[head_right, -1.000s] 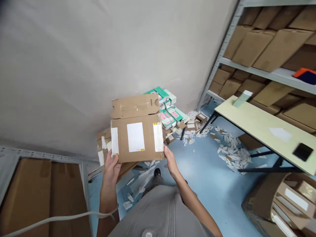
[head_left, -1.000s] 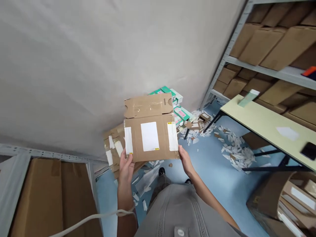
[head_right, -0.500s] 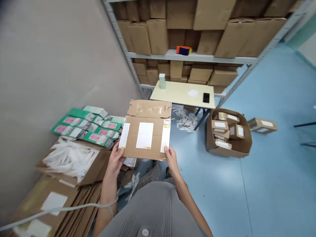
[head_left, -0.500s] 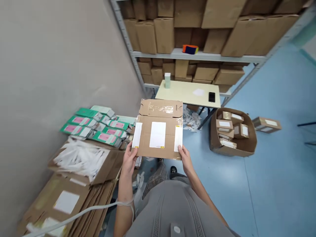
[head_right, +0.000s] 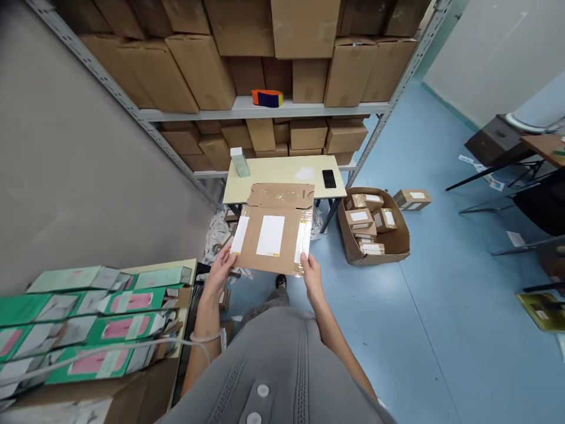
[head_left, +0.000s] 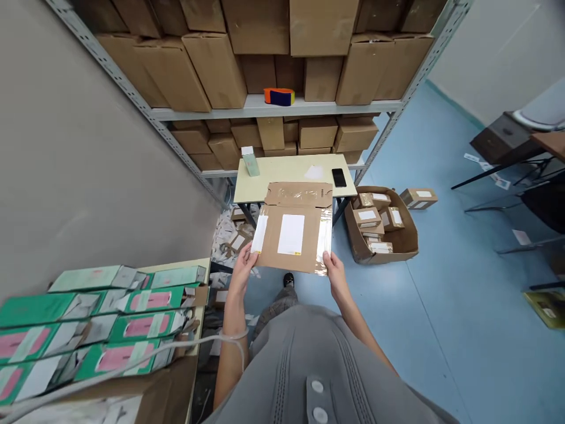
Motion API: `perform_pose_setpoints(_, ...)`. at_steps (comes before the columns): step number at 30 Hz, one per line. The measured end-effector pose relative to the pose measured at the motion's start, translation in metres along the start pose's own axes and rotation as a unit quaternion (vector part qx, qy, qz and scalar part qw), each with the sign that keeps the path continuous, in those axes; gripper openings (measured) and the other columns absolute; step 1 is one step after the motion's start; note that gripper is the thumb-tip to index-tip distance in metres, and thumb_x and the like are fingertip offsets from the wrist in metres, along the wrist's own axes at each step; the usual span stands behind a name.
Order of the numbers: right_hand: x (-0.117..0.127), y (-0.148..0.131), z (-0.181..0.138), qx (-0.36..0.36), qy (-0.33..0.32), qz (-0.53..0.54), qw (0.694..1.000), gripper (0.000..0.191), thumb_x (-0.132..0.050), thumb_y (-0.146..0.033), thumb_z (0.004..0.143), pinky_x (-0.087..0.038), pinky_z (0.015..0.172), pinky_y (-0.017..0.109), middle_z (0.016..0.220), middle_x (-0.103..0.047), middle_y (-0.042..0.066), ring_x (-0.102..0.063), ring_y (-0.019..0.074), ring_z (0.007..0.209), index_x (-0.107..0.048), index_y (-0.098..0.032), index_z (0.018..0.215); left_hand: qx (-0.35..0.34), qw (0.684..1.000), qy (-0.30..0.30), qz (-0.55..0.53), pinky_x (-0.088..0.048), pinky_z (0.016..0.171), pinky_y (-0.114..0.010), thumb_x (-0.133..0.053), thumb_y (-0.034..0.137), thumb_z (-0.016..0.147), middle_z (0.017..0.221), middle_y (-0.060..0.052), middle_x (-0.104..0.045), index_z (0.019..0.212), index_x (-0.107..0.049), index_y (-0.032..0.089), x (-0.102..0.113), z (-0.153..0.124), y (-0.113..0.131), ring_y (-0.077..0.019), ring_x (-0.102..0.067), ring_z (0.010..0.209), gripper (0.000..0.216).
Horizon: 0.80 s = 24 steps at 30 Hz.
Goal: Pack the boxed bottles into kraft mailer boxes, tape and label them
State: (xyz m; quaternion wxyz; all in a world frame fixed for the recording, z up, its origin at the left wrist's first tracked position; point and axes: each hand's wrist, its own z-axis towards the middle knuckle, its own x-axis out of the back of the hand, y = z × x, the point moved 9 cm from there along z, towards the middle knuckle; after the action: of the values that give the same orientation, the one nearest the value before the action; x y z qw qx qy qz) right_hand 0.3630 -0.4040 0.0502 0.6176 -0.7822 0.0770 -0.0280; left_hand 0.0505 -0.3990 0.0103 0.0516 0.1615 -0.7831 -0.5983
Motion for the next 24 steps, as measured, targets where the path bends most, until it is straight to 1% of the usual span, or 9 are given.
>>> perform_pose_setpoints(3,-0.015,-0.018,0.044,0.040,0.021,-0.074,0.996,0.056,-0.049,-0.068,0.081,-0.043,0.071,0.030,0.088,-0.070,0.006,-0.058,0.0239,0.082,-0.067,-0.018,0.096,-0.029,0.999,0.006,0.030,-0.045,0.106,-0.035,-0.074,0.040,0.077,0.140,-0.013,-0.054,0.125,-0.059,0.025,0.005,0.049,0.022,-0.0251,-0.050,0.132,0.053)
perform_pose_setpoints(6,-0.026,-0.037,0.079,0.087,0.047,-0.177,0.979,0.050,-0.045,-0.064,0.085,-0.038,0.066,0.029,0.078,-0.067,0.005,-0.055,0.0223,0.074,-0.066,-0.019,0.089,-0.006,0.998,-0.022,0.051,-0.047,0.103,-0.036,-0.073,0.040,0.079,0.144,-0.012,-0.051,0.126,-0.058,0.027,0.004,0.088,0.032,-0.0278,-0.047,0.135,0.051)
perform_pose_setpoints(9,-0.033,-0.047,0.106,0.095,0.078,-0.274,0.954,0.044,-0.042,-0.059,0.089,-0.031,0.062,0.028,0.067,-0.062,0.004,-0.050,0.0208,0.064,-0.065,-0.021,0.085,0.016,0.997,-0.050,0.056,-0.047,0.102,-0.039,-0.073,0.041,0.079,0.145,-0.014,-0.050,0.126,-0.057,0.026,-0.006,0.121,0.040,-0.0294,-0.047,0.134,0.051)
perform_pose_setpoints(12,-0.039,-0.049,0.129,0.086,0.090,-0.329,0.936,0.041,-0.042,-0.055,0.091,-0.026,0.060,0.028,0.062,-0.060,0.003,-0.048,0.0208,0.059,-0.067,-0.023,0.084,0.022,0.997,-0.064,0.046,-0.049,0.100,-0.040,-0.070,0.041,0.081,0.148,-0.015,-0.046,0.128,-0.056,0.025,-0.026,0.152,0.051,-0.0293,-0.049,0.133,0.051)
perform_pose_setpoints(16,-0.050,-0.047,0.168,0.082,0.071,-0.354,0.929,0.038,-0.045,-0.053,0.092,-0.025,0.061,0.029,0.064,-0.063,0.005,-0.051,0.0220,0.061,-0.071,-0.025,0.084,0.009,0.997,-0.067,0.038,-0.047,0.103,-0.040,-0.069,0.040,0.083,0.150,-0.015,-0.043,0.130,-0.055,0.023,-0.062,0.192,0.068,-0.0299,-0.047,0.135,0.052)
perform_pose_setpoints(19,-0.065,-0.050,0.206,0.092,0.040,-0.403,0.910,0.037,-0.044,-0.049,0.095,-0.026,0.061,0.029,0.069,-0.067,0.006,-0.055,0.0225,0.063,-0.072,-0.026,0.090,0.003,0.997,-0.067,0.033,-0.043,0.107,-0.041,-0.068,0.044,0.083,0.154,-0.015,-0.037,0.135,-0.050,0.023,-0.085,0.222,0.078,-0.0308,-0.043,0.138,0.059)
perform_pose_setpoints(21,-0.077,-0.057,0.236,0.101,0.009,-0.456,0.884,0.037,-0.040,-0.044,0.098,-0.027,0.061,0.029,0.075,-0.069,0.007,-0.059,0.0219,0.066,-0.071,-0.025,0.097,0.006,0.997,-0.063,0.036,-0.041,0.109,-0.041,-0.066,0.049,0.085,0.158,-0.014,-0.029,0.141,-0.043,0.026,-0.096,0.242,0.084,-0.0301,-0.039,0.141,0.065)
perform_pose_setpoints(24,-0.094,-0.076,0.284,0.117,-0.041,-0.547,0.828,0.036,-0.035,-0.039,0.102,-0.029,0.061,0.027,0.085,-0.071,0.007,-0.062,0.0203,0.073,-0.068,-0.025,0.109,0.019,0.999,-0.027,0.043,-0.041,0.109,-0.041,-0.060,0.057,0.086,0.163,-0.010,-0.019,0.146,-0.033,0.031,-0.104,0.276,0.093,-0.0284,-0.031,0.145,0.071)
